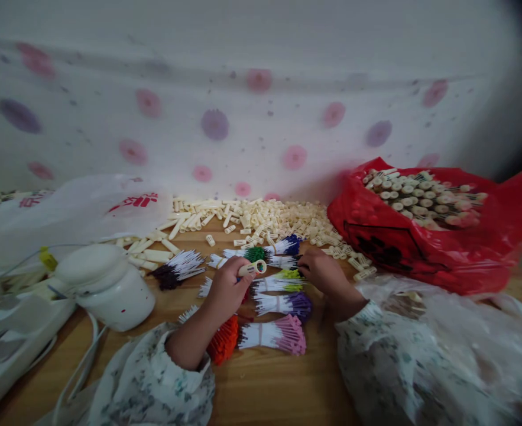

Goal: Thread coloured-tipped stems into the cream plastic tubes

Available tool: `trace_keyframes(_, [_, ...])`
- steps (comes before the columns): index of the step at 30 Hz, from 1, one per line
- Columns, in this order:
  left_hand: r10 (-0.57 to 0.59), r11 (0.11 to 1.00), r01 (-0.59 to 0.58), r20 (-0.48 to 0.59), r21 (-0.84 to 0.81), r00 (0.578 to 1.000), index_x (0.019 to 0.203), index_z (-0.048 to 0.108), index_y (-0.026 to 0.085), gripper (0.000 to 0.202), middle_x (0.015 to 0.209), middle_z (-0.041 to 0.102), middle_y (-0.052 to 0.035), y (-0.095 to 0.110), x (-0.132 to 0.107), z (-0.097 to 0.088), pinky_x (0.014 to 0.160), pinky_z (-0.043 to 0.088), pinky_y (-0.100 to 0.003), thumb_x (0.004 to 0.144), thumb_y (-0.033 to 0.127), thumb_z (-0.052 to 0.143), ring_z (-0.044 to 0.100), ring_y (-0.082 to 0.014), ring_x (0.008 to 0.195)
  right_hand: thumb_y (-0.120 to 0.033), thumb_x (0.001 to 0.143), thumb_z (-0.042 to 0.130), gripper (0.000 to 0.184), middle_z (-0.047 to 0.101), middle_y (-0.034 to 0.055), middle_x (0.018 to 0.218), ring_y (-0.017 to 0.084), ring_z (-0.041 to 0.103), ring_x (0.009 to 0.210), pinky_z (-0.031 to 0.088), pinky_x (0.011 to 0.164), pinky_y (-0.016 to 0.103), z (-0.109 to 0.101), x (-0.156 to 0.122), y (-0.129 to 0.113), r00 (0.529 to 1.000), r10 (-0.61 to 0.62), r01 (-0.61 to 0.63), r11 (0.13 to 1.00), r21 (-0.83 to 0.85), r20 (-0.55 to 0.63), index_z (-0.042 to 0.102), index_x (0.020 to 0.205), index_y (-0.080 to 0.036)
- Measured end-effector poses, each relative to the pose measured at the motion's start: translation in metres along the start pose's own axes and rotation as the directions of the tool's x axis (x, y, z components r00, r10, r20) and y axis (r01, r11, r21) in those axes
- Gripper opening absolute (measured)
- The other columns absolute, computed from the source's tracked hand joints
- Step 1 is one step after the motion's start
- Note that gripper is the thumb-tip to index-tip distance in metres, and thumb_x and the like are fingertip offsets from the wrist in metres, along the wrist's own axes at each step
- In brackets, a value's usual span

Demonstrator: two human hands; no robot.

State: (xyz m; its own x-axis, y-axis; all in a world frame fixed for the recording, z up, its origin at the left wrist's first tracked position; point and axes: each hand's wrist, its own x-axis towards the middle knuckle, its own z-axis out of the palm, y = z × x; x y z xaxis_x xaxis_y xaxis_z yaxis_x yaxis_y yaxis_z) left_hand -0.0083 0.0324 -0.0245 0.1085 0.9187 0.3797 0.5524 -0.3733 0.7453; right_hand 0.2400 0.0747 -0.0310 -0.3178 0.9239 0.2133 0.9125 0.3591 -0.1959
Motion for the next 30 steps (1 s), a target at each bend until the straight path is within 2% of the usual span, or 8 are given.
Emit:
trace_keyframes(5, [0.020,1.000,-0.019,-0.011,0.022,1.000,0.076,0.057,0.018,0.009,0.074,0.055,0.0012,-0.003,-0.001,0.001,0.067,0.040,-0.025,0.081,0.024,0.052,0.053,-0.0151,0.072,-0.020,0.084,0.050,0.018,0.065,0.0070,0.085,0.017,0.059,0.076,0.038,0.066,0.026,0.003,0.000,0.001,0.999,0.024,-0.024,1.000,0.014,-0.027,0.066,0.077,-0.018])
trace_keyframes(12, [0.048,0.999,-0.048,-0.001,0.016,0.999,0.075,0.057,0.018,0.009,0.075,0.056,0.0007,-0.001,-0.001,0.000,0.069,0.041,-0.026,0.081,0.023,0.051,0.053,-0.0153,0.073,-0.019,0.080,0.049,0.012,0.062,0.0033,0.070,0.016,0.055,0.063,0.036,0.061,0.027,0.010,0.001,0.022,0.988,0.139,-0.124,0.971,0.205,-0.064,0.060,0.075,-0.017])
trace_keyframes(17, [0.017,0.999,-0.018,0.004,0.027,1.000,0.077,0.059,0.018,0.009,0.077,0.058,-0.0002,-0.002,0.000,0.000,0.070,0.042,-0.028,0.080,0.024,0.052,0.054,-0.0164,0.074,-0.027,0.079,0.050,0.011,0.063,0.0028,0.069,0.017,0.058,0.064,0.041,0.059,0.028,0.017,0.002,0.029,0.969,0.229,-0.172,0.892,0.419,-0.088,0.054,0.073,-0.019])
trace_keyframes(22, [0.017,1.000,-0.017,0.008,0.017,1.000,0.078,0.058,0.018,0.009,0.076,0.059,-0.0006,-0.002,0.001,0.000,0.070,0.042,-0.028,0.079,0.025,0.053,0.054,-0.0171,0.074,-0.022,0.086,0.036,0.013,0.066,0.0045,0.073,0.017,0.064,0.066,0.049,0.058,0.028,0.024,0.005,0.032,0.962,0.257,-0.149,0.774,0.615,-0.092,0.048,0.080,-0.021])
trace_keyframes(24, [0.023,1.000,-0.023,0.002,0.006,1.000,0.077,0.058,0.018,0.010,0.076,0.059,-0.0006,-0.002,0.001,-0.001,0.069,0.042,-0.027,0.079,0.026,0.053,0.054,-0.0169,0.074,-0.022,0.087,0.035,0.014,0.065,0.0046,0.074,0.017,0.064,0.068,0.050,0.060,0.029,0.017,0.003,0.032,0.963,0.246,-0.114,0.749,0.652,-0.114,0.048,0.081,-0.021])
trace_keyframes(27, [0.020,0.999,-0.022,-0.056,-0.027,0.998,0.073,0.058,0.018,0.012,0.071,0.057,0.0004,0.000,0.001,-0.003,0.066,0.041,-0.025,0.079,0.027,0.053,0.053,-0.0158,0.070,-0.028,0.084,0.046,0.010,0.062,0.0028,0.076,0.017,0.061,0.073,0.049,0.066,0.029,-0.002,-0.005,0.024,0.970,0.186,-0.033,0.742,0.670,-0.159,0.051,0.081,-0.020])
trace_keyframes(30, [-0.014,0.997,0.006,-0.105,-0.072,0.994,0.069,0.058,0.018,0.014,0.067,0.055,0.0016,0.003,-0.001,-0.004,0.063,0.040,-0.024,0.079,0.026,0.054,0.052,-0.0144,0.066,-0.030,0.082,0.052,0.012,0.057,-0.0006,0.071,0.014,0.055,0.066,0.045,0.062,0.026,-0.019,-0.013,0.000,0.984,0.017,0.113,0.719,0.686,-0.179,0.054,0.079,-0.019])
